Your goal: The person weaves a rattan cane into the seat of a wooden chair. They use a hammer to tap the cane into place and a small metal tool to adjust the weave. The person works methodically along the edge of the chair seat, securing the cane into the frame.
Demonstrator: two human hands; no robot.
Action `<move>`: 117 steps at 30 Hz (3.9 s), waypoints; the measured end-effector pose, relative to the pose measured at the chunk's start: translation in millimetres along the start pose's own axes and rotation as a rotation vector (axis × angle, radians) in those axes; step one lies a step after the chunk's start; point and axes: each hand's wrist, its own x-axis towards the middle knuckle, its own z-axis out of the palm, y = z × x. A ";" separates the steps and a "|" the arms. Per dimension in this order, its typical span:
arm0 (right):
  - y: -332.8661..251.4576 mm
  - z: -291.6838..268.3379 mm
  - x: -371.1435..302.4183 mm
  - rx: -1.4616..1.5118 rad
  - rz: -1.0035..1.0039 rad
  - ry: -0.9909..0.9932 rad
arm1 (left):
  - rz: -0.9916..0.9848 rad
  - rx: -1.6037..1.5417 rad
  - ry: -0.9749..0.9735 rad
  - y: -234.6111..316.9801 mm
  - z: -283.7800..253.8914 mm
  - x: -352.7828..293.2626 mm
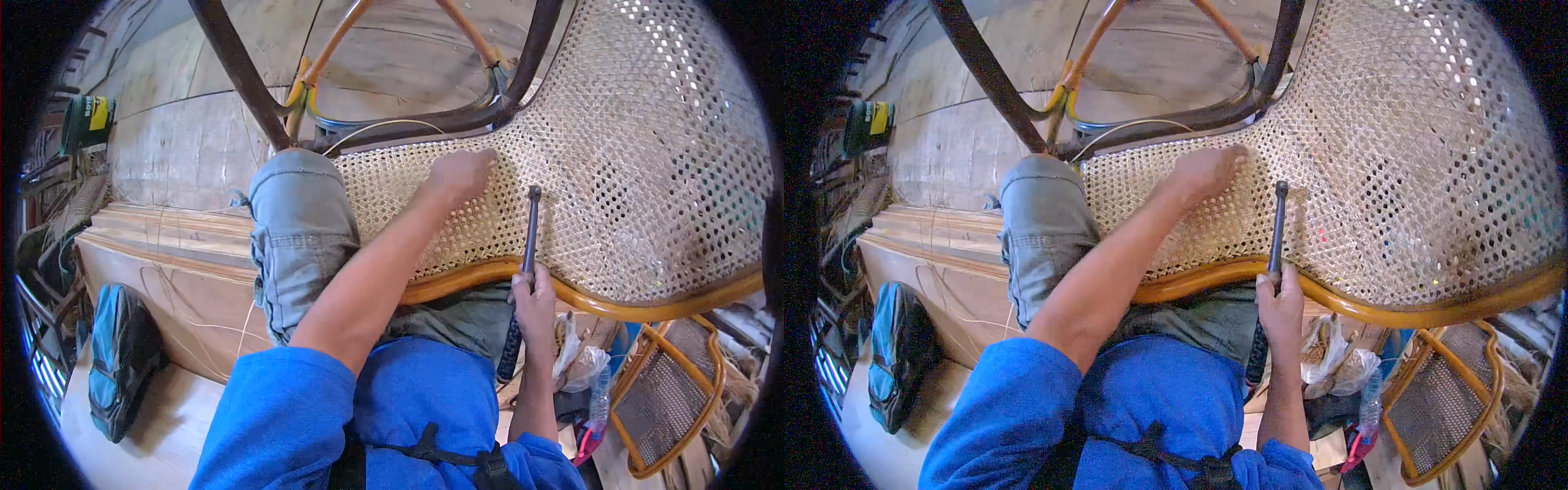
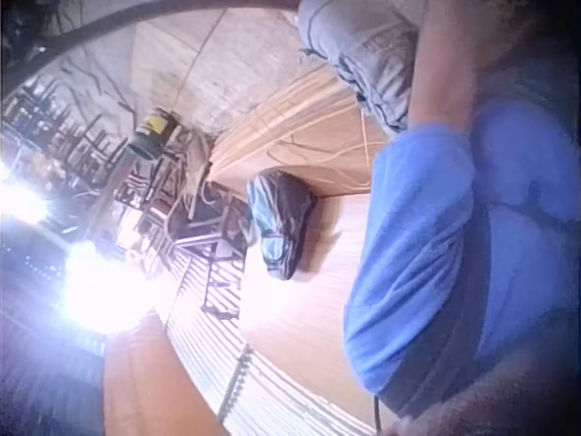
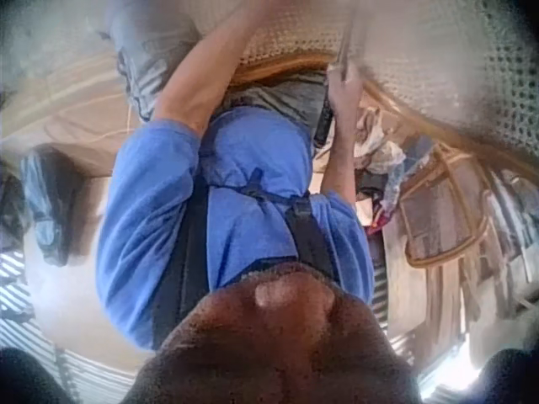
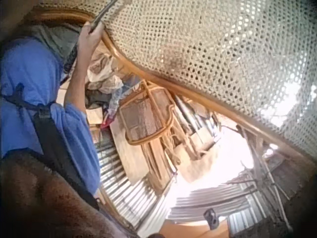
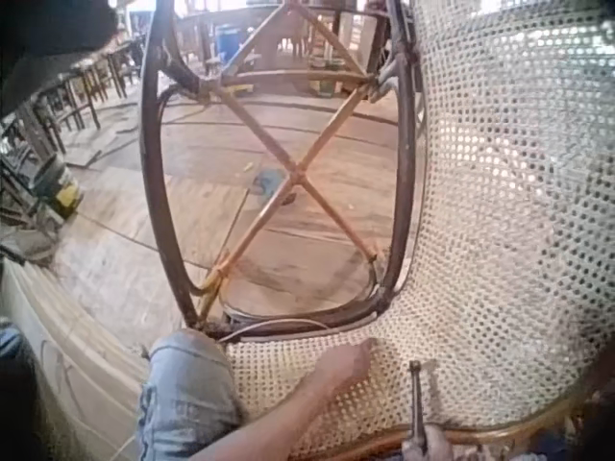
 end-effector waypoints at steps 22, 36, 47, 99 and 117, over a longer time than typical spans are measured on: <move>-74.7 14.2 89.2 -0.425 0.006 -0.139 | 0.045 -0.069 0.455 -8.8 38.5 -65.9; -80.7 33.7 123.4 -0.504 -0.056 -0.139 | -0.189 -0.429 0.523 -6.6 25.3 -51.3; -85.9 42.3 128.3 -0.645 -0.028 -0.168 | -0.260 -0.430 0.443 -6.7 22.0 -50.8; 193.9 -0.3 -172.1 -0.147 0.529 0.655 | -0.163 -0.546 0.156 20.6 20.0 -49.5; -74.3 -18.3 53.9 0.610 -0.017 0.531 | 0.114 -0.262 -0.125 62.5 -34.1 -67.9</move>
